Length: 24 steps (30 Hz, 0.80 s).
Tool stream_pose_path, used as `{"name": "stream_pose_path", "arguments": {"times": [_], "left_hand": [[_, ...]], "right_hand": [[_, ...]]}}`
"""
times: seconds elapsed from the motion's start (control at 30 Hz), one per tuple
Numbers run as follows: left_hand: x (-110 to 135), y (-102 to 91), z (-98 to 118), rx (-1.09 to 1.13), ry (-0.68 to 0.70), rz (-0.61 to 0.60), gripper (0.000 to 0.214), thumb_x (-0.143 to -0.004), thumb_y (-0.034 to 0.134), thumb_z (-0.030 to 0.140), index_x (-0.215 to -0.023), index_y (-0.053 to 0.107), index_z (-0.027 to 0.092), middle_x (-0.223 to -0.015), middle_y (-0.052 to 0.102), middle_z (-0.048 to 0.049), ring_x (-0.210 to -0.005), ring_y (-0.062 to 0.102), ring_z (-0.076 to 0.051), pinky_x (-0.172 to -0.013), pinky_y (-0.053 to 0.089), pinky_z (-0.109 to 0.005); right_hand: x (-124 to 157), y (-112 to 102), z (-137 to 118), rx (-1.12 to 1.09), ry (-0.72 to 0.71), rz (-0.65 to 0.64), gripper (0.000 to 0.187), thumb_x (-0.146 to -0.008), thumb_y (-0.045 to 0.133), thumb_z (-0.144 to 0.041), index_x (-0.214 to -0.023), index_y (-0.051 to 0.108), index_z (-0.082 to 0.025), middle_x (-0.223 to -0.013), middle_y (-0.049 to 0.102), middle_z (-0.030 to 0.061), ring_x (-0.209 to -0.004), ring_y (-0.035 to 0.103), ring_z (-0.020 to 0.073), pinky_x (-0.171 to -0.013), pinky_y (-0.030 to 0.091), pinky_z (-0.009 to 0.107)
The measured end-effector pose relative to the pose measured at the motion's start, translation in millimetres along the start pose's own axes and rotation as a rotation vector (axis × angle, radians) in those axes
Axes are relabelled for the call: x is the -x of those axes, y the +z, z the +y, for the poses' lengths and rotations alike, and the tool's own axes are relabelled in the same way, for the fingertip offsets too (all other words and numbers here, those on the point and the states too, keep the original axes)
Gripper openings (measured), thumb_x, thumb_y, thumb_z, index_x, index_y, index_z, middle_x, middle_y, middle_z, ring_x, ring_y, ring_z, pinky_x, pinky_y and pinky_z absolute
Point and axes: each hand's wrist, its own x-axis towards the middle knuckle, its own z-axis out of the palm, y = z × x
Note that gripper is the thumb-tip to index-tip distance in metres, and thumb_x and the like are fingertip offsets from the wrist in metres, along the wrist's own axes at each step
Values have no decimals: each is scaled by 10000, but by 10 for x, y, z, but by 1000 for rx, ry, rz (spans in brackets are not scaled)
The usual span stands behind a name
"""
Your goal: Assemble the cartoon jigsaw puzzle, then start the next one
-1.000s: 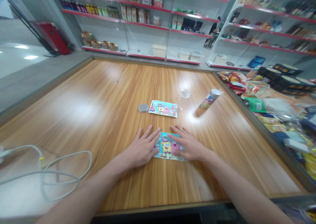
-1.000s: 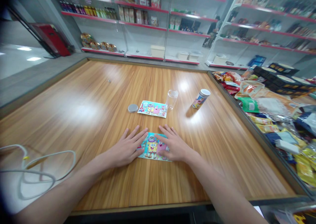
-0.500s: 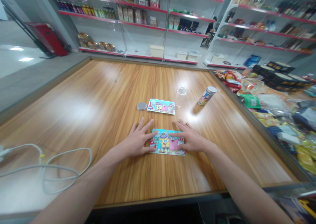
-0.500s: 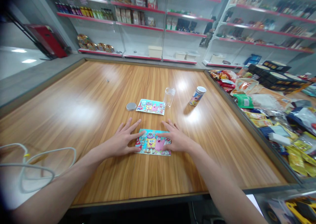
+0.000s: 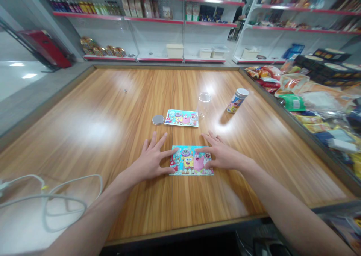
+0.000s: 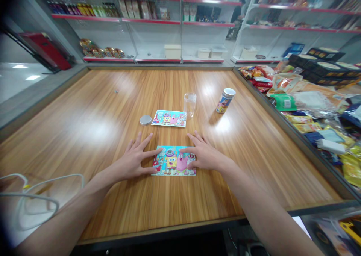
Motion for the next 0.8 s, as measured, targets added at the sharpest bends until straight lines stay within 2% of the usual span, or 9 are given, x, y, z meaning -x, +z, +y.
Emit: {"name": "stream_pose_path", "arguments": {"times": [0.23, 0.4, 0.57, 0.8], "left_hand": [[31, -73, -25, -7, -6, 12, 768, -765, 696, 742, -1441, 522, 419, -1701, -70, -9, -1487, -80, -573, -1108, 114, -819], [64, -106, 0, -53, 20, 39, 825, -762, 709, 730, -1482, 469, 406, -1700, -81, -47, -1481, -90, -582, -1085, 76, -842], [82, -78, 23, -76, 20, 33, 812, -798, 680, 716, -1504, 435, 400, -1695, -106, -71, -1478, -91, -587, -1086, 108, -835], [88, -33, 60, -65, 19, 41, 837, -790, 696, 705, -1504, 455, 342, -1697, -45, -112, -1487, -98, -566, -1107, 137, -810]], "right_hand": [[115, -66, 53, 27, 48, 41, 722, -669, 912, -393, -1338, 646, -344, -1639, 287, 66, -1535, 75, 456, -1196, 194, 701], [174, -76, -11, 39, 68, 41, 647, -698, 890, -397, -1298, 668, -299, -1627, 302, 94, -1534, 73, 461, -1193, 186, 711], [185, 0, -137, 44, 73, 35, 716, -680, 898, -369, -1332, 625, -256, -1606, 319, 151, -1518, 129, 484, -1165, 243, 722], [174, 108, -181, 32, 66, 44, 835, -655, 913, -371, -1402, 560, -251, -1611, 312, 179, -1510, 167, 489, -1168, 260, 713]]}}
